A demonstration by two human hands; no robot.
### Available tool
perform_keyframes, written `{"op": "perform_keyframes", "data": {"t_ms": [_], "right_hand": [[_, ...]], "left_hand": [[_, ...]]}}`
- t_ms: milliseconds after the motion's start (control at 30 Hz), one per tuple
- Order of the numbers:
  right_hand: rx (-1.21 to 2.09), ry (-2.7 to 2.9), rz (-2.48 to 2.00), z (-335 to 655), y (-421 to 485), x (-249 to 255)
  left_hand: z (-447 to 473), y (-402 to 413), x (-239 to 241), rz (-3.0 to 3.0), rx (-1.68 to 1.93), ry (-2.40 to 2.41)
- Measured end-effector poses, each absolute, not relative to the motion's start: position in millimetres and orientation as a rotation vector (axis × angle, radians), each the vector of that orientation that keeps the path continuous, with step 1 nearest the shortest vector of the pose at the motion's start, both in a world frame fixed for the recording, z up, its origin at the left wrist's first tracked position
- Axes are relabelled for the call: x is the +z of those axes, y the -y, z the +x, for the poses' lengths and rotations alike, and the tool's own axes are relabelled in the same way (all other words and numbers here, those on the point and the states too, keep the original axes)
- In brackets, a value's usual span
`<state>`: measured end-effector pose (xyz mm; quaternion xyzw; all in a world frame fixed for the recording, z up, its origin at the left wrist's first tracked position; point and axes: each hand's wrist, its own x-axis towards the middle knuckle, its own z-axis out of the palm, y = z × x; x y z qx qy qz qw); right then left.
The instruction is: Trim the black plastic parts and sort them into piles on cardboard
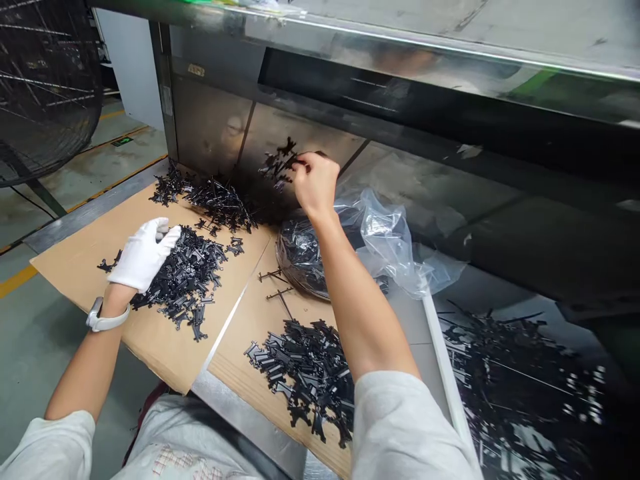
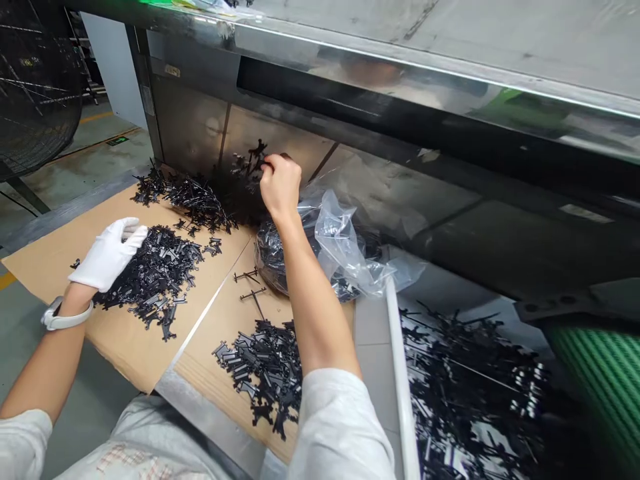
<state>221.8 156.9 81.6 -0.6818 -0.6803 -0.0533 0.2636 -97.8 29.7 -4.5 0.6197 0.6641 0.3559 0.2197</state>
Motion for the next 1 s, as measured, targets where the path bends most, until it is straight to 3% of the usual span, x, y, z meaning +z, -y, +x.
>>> {"op": "perform_keyframes", "data": {"t_ms": [267,467,800,1000], "right_hand": [[0.054,1.785,-1.721,206.1,-126.0,83.5],[0.301,1.900,-1.500,175.9,-61.0,64.1],[0.578,1.684,-1.159,181.9,6.4,43.7],[1.191,1.458,-1.111,182.0,16.9,42.2]], "left_hand": [[-71.2,-24.7,7.6,1.563,1.149,-1.705],[-9.0,-37.3,21.9,1.597,1.332,-1.319],[19.7,-24.2,-4.2,1.226,1.599,-1.351],[17.7,1.1,-3.7,1.272,1.684,-1.219]]}}
